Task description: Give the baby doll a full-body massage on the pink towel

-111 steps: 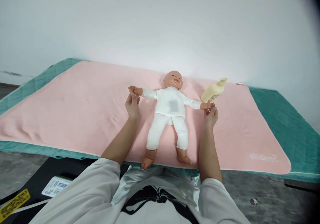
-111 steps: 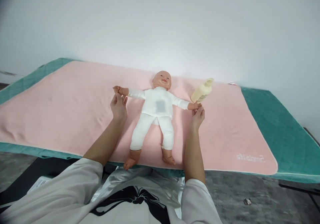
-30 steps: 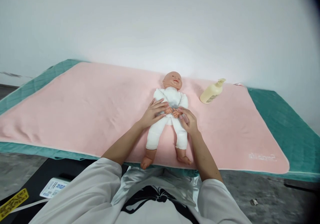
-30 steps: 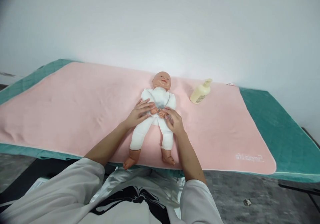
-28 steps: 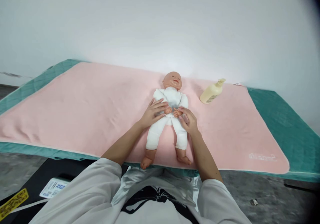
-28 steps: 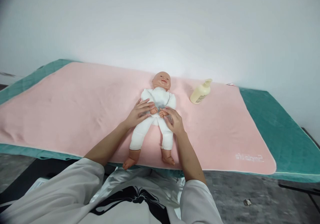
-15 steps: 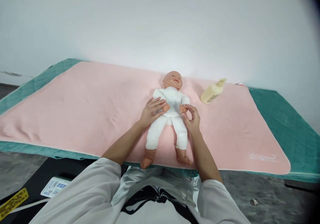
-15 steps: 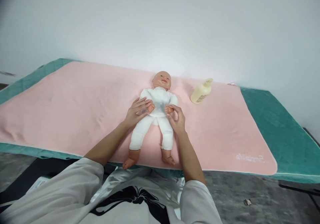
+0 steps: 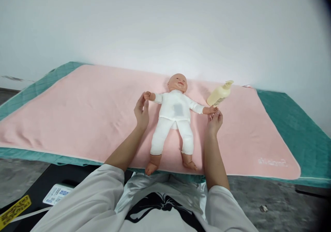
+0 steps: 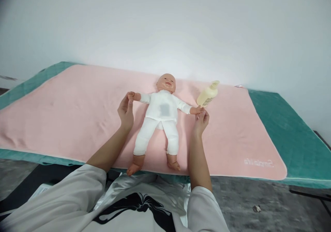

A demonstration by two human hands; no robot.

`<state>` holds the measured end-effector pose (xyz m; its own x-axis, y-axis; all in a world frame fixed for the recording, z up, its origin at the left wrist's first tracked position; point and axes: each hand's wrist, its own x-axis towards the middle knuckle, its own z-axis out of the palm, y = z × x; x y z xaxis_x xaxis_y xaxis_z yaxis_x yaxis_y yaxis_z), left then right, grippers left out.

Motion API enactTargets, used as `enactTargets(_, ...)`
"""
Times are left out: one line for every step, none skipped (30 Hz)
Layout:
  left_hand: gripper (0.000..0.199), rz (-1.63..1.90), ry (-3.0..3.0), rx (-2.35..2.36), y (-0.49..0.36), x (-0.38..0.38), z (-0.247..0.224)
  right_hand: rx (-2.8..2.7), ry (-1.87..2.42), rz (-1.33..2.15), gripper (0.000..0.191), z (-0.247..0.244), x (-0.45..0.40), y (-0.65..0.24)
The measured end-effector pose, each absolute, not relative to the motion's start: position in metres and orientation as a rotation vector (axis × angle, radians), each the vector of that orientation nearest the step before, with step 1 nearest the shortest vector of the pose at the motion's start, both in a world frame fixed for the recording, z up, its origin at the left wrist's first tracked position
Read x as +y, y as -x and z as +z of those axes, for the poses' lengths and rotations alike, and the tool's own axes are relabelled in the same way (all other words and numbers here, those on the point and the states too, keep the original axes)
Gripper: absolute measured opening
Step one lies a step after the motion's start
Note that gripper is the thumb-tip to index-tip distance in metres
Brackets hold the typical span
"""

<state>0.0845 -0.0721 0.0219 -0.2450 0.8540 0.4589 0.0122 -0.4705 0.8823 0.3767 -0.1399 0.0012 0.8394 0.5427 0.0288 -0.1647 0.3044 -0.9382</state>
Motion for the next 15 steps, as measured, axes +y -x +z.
enactTargets(0.045,1.79,-1.325,1.083,-0.082,-0.069,0.022,-0.298,1.177,0.531,0.031,0.0,-0.139,-0.382)
enactTargets(0.045,1.792,-1.248,1.089,-0.08,-0.065,0.021,-0.24,1.181,0.561,0.031,-0.001,-0.138,-0.386)
enactTargets(0.044,1.787,-1.162,1.099,-0.077,-0.06,0.02,-0.198,1.181,0.582,0.031,-0.002,-0.137,-0.39)
enactTargets(0.043,1.774,-1.071,1.11,-0.073,-0.056,0.019,-0.169,1.177,0.596,0.032,-0.003,-0.136,-0.393)
enactTargets(0.042,1.753,-0.975,1.117,-0.069,-0.051,0.017,-0.148,1.167,0.608,0.032,-0.004,-0.136,-0.395)
enactTargets(0.04,1.731,-0.871,1.125,-0.065,-0.047,0.014,-0.125,1.156,0.62,0.031,-0.005,-0.135,-0.396)
enactTargets(0.037,1.709,-0.76,1.131,-0.062,-0.042,0.012,-0.102,1.141,0.633,0.031,-0.005,-0.134,-0.397)
enactTargets(0.035,1.689,-0.641,1.134,-0.058,-0.038,0.01,-0.083,1.125,0.644,0.03,-0.006,-0.134,-0.398)
enactTargets(0.032,1.67,-0.53,1.133,-0.055,-0.035,0.009,-0.073,1.111,0.651,0.029,-0.007,-0.133,-0.399)
enactTargets(0.03,1.654,-0.438,1.132,-0.052,-0.032,0.007,-0.067,1.1,0.652,0.028,-0.008,-0.132,-0.4)
enactTargets(0.027,1.643,-0.368,1.127,-0.051,-0.029,0.007,-0.063,1.091,0.656,0.028,-0.009,-0.132,-0.401)
enactTargets(0.025,1.639,-0.321,1.118,-0.05,-0.027,0.007,-0.054,1.081,0.662,0.027,-0.009,-0.131,-0.402)
enactTargets(0.022,1.64,-0.287,1.11,-0.049,-0.026,0.006,-0.034,1.066,0.672,0.026,-0.009,-0.131,-0.402)
enactTargets(0.02,1.646,-0.262,1.105,-0.049,-0.024,0.007,-0.005,1.047,0.679,0.025,-0.009,-0.13,-0.403)
enactTargets(0.018,1.649,-0.233,1.105,-0.049,-0.023,0.006,0.027,1.027,0.683,0.024,-0.009,-0.13,-0.403)
